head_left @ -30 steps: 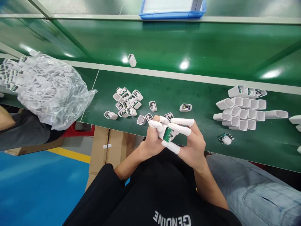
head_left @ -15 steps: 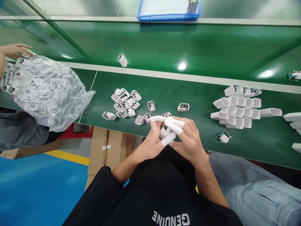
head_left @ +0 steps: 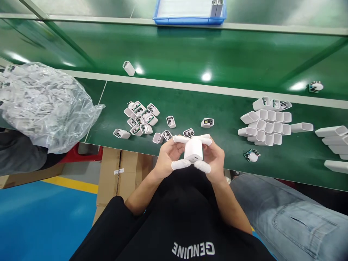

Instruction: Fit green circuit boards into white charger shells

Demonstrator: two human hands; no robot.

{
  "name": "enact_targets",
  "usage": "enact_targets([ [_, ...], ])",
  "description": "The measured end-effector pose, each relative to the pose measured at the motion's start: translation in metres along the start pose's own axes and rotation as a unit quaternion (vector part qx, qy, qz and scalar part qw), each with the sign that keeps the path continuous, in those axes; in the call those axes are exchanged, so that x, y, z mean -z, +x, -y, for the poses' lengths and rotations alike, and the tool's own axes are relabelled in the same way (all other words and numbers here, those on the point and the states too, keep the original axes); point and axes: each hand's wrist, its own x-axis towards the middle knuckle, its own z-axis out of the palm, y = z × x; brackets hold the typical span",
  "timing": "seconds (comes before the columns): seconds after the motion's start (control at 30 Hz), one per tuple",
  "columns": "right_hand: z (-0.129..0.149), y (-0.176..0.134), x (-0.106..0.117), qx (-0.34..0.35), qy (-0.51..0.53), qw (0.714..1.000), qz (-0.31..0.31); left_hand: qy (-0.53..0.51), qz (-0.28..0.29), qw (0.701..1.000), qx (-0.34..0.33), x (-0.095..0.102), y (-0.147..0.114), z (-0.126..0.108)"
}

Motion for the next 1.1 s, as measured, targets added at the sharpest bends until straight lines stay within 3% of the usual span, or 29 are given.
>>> enact_targets([
  [0.17, 0.003, 0.006, 0.006, -0.041, -0.009, 0.999, 0.01, -0.016, -0.069, 0.997, 0.028, -0.018, -0.004, 0.001],
  [0.33, 0.005, 0.01, 0.007, -0.084, -0.005, 0.996, -0.026, -0.035, -0.114, 0.991, 0.068, -0.034, -0.006, 0.004],
  [0.5, 0.007, 0.013, 0.003, -0.128, 0.028, 0.991, -0.03, -0.05, -0.163, 0.984, 0.059, -0.045, -0.005, 0.013],
  [0.77, 0.002, 0.01, 0.008, -0.146, 0.038, 0.988, -0.002, -0.059, -0.184, 0.979, 0.06, -0.052, -0.006, 0.023],
  [0.93, -0.01, -0.001, 0.025, -0.066, -0.009, 0.998, 0.011, -0.093, -0.15, 0.98, 0.09, -0.057, -0.014, 0.021],
  [1.03, -0.018, -0.014, 0.049, 0.022, -0.078, 0.996, 0.041, -0.091, -0.101, 0.983, 0.124, -0.053, -0.015, 0.034],
  [1.1, -0.024, -0.024, 0.071, 0.062, -0.163, 0.984, 0.023, -0.031, -0.077, 0.992, 0.09, -0.046, -0.01, 0.048],
])
